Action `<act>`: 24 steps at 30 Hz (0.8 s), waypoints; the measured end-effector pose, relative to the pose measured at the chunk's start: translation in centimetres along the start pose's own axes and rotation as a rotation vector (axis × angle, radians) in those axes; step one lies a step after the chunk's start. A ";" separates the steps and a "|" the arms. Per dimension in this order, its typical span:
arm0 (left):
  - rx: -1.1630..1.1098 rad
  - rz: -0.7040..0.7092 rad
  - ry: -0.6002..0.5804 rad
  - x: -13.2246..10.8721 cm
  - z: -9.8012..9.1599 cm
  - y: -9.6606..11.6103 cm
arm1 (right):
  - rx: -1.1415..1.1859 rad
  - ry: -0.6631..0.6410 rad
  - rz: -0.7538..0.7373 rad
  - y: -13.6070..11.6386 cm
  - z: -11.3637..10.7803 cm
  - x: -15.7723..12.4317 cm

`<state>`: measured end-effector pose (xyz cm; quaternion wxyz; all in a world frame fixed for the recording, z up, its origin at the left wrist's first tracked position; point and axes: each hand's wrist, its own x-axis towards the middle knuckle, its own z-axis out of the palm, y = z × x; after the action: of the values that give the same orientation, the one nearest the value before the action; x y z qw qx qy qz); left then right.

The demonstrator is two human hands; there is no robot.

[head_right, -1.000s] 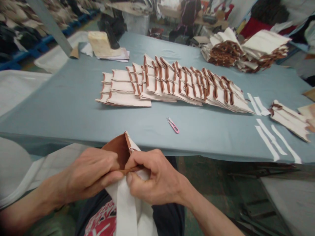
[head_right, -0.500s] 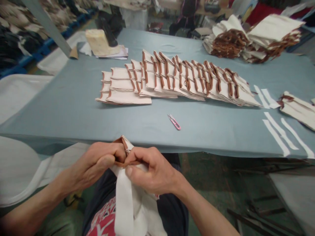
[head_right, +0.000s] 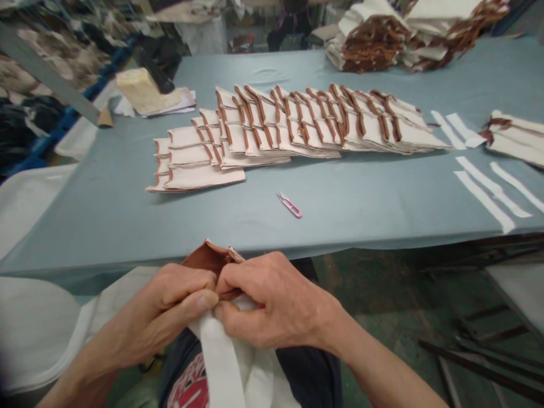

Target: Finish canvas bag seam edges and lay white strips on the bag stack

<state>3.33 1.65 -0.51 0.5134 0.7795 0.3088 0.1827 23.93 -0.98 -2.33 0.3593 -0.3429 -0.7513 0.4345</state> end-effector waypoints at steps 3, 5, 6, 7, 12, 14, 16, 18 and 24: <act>-0.150 0.010 0.024 0.4 0.9 -0.6 | 0.101 0.006 0.052 0.2 -0.4 -0.2; -0.284 0.014 0.054 0.5 1.5 -1.1 | 0.311 -0.064 0.153 0.5 -0.7 -0.1; -0.341 0.001 0.066 0.5 1.7 -1.3 | 0.441 -0.113 0.211 0.7 -0.8 0.0; -0.390 -0.026 0.081 0.5 2.0 -1.5 | 0.568 -0.161 0.263 1.0 -0.8 0.0; -0.633 -0.252 0.197 0.4 3.7 -2.1 | 0.708 -0.123 0.285 2.4 -0.1 -0.1; -0.724 -0.286 0.221 0.4 4.5 -2.2 | 0.567 -0.070 0.218 2.4 0.0 -0.4; -0.777 -0.284 0.231 0.4 5.0 -2.4 | 0.452 -0.064 0.160 2.1 -0.4 -0.6; -0.789 -0.269 0.220 0.4 4.9 -2.5 | 0.368 -0.080 0.109 1.8 -1.0 -0.7; -0.488 -0.117 0.101 -0.6 2.1 -2.8 | -0.081 -0.196 -0.037 -0.1 -2.1 -0.2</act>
<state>3.31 0.63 -3.90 0.6799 0.6033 0.3253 0.2606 25.80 -0.32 -1.55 0.2780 -0.2992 -0.8058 0.4287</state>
